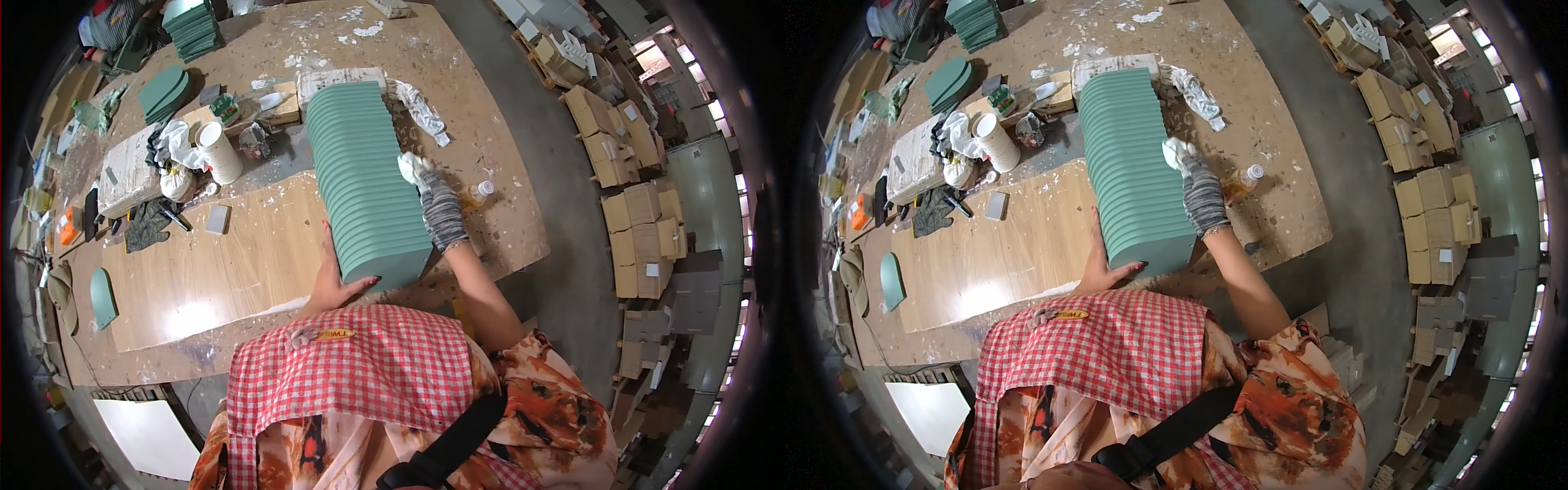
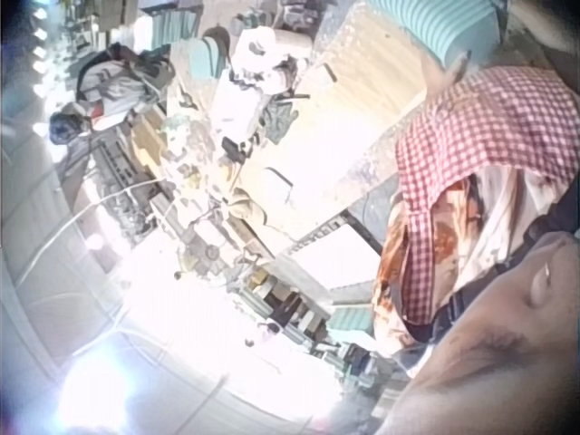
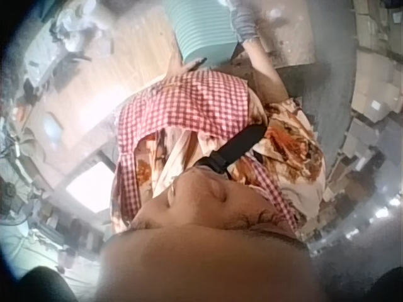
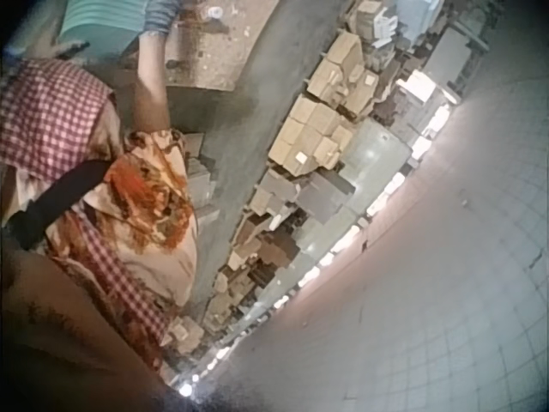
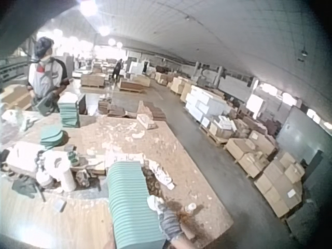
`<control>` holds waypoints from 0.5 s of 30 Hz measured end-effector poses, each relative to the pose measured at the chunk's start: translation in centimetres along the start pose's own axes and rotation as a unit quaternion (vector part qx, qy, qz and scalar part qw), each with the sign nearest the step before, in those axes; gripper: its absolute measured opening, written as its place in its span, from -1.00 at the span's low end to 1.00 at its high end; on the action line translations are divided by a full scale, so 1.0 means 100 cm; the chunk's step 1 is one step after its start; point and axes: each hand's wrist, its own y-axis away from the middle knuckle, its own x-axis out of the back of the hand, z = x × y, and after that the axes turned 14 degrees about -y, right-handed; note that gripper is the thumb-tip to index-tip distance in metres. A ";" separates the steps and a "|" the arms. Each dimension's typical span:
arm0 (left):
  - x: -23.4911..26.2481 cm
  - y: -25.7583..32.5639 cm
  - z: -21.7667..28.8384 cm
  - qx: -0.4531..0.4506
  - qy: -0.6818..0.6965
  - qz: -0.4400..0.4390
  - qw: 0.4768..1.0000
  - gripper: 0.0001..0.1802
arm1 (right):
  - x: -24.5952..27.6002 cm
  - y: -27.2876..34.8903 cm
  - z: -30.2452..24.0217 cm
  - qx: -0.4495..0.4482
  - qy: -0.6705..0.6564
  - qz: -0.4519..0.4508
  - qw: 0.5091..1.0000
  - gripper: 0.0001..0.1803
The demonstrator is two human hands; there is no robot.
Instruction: The person uses a cloth to wipe and polish the surface of green ribbed furniture components, handling each piece one at a time and placing them in a stack.
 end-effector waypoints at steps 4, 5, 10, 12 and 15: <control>-0.002 0.001 -0.001 -0.017 0.008 0.004 1.000 0.44 | -0.030 -0.010 0.020 0.045 0.234 -0.085 0.968 -0.50; -0.002 0.000 -0.004 -0.023 0.000 0.000 1.000 0.44 | -0.049 -0.006 0.009 0.028 0.399 -0.112 0.909 -0.46; -0.001 -0.001 -0.005 -0.025 0.021 0.008 0.999 0.42 | -0.089 0.000 -0.037 0.095 0.353 -0.187 0.912 -0.43; -0.004 -0.002 -0.004 -0.037 0.024 0.015 0.999 0.40 | -0.102 0.000 -0.042 0.132 0.383 -0.249 0.880 -0.47; -0.015 0.009 -0.032 -0.018 -0.077 -0.022 0.997 0.37 | -0.134 0.013 -0.024 0.188 0.396 -0.230 0.869 -0.51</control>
